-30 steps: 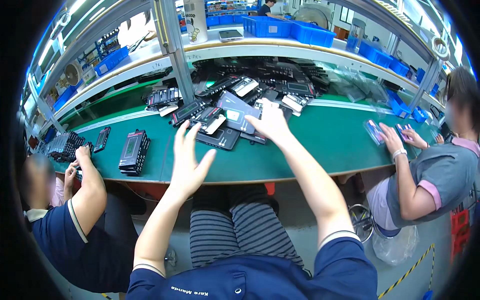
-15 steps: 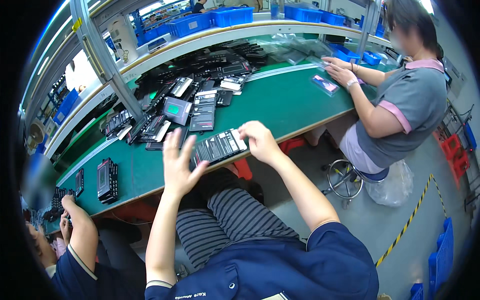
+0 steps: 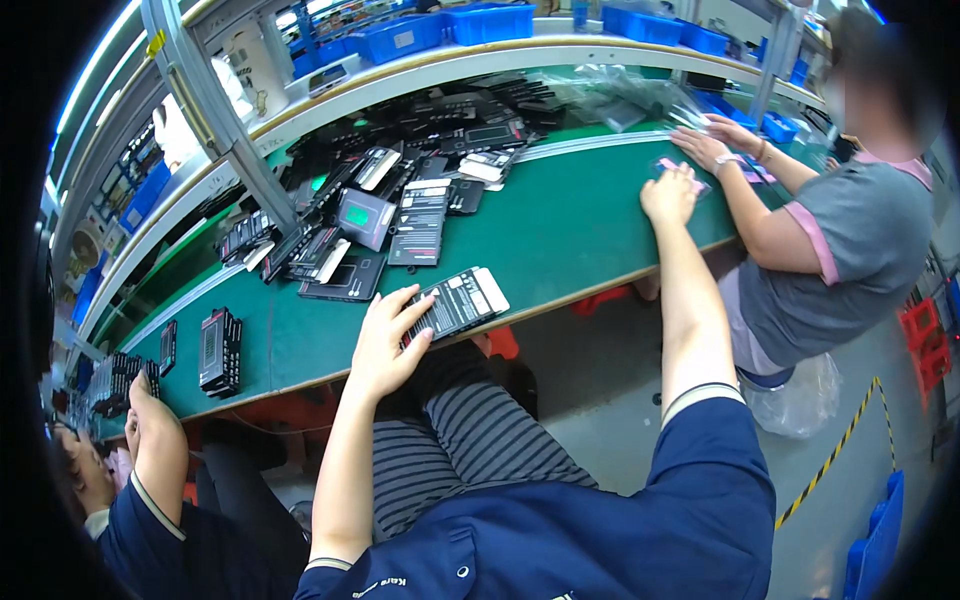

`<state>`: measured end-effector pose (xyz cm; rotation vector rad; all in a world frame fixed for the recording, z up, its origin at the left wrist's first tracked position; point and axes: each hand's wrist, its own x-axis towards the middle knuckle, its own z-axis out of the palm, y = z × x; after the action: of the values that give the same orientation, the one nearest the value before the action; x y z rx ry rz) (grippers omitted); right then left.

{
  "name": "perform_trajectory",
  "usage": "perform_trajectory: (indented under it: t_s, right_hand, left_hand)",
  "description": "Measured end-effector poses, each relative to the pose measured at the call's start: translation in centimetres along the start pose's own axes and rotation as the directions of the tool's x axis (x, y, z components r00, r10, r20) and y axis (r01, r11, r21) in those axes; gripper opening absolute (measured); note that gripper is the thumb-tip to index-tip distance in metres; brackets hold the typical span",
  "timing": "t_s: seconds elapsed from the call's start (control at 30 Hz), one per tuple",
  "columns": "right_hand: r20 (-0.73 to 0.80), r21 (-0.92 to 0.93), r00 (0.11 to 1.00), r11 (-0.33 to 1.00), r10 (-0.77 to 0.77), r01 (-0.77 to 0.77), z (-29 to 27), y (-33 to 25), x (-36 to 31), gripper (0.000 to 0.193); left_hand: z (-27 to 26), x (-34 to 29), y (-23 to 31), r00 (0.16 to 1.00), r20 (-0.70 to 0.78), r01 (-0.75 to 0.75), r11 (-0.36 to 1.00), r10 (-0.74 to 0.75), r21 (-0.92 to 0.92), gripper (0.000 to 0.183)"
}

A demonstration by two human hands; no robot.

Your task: The person picks up small electronic components from a large cardboard box and places them into clear plastic packaging sleeves on a green workbench. They handle the items one by one, inserting them into the sleeves and stacking the packaged units.

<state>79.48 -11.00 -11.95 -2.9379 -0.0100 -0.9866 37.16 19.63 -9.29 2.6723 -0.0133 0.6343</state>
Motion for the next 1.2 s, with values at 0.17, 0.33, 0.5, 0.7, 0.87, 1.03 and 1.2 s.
perform_trajectory:
  t_s: [0.17,0.33,0.5,0.7,0.87,1.03,1.2]
  right_hand:
    - [0.020,0.136,0.990,0.981,-0.139,0.135,-2.4,-1.0,-3.1,0.037]
    - [-0.175,0.561,0.832,0.641,-0.527,0.524,-14.7,-7.3,-16.7,0.026]
    - [0.180,0.869,0.775,0.468,-0.606,0.164,-15.6,-10.2,-16.5,0.038]
    - [0.049,0.960,0.310,0.131,-0.950,0.248,-17.4,-10.4,-16.3,0.041]
    - [-0.158,0.984,0.312,-0.174,-0.937,-0.023,-20.2,-14.1,-20.8,0.059]
    - [0.073,0.634,0.719,-0.524,-0.691,-0.568,-23.1,-16.6,-19.8,0.046]
    - [0.203,0.466,0.670,-0.531,-0.715,-0.708,-24.7,-20.6,-21.4,0.026]
  left_hand:
    - [-0.4,0.2,1.3,0.999,-0.012,0.038,0.997,-0.037,0.070,0.062]
    - [-0.4,3.2,3.0,0.997,0.040,0.069,0.997,-0.070,0.022,0.052]
    - [-0.4,3.3,1.8,0.998,0.031,0.061,0.998,-0.060,-0.032,0.058]
    - [-1.0,1.9,1.7,0.999,0.022,0.035,0.998,-0.036,0.059,0.075]
    - [-1.0,2.2,0.5,0.996,0.079,0.050,0.997,-0.045,-0.062,0.073]
    - [-2.2,3.2,2.2,0.846,-0.458,0.080,0.915,-0.272,-0.396,0.090]
    - [1.3,3.3,1.2,0.689,-0.673,-0.128,0.869,-0.269,-0.479,0.062]
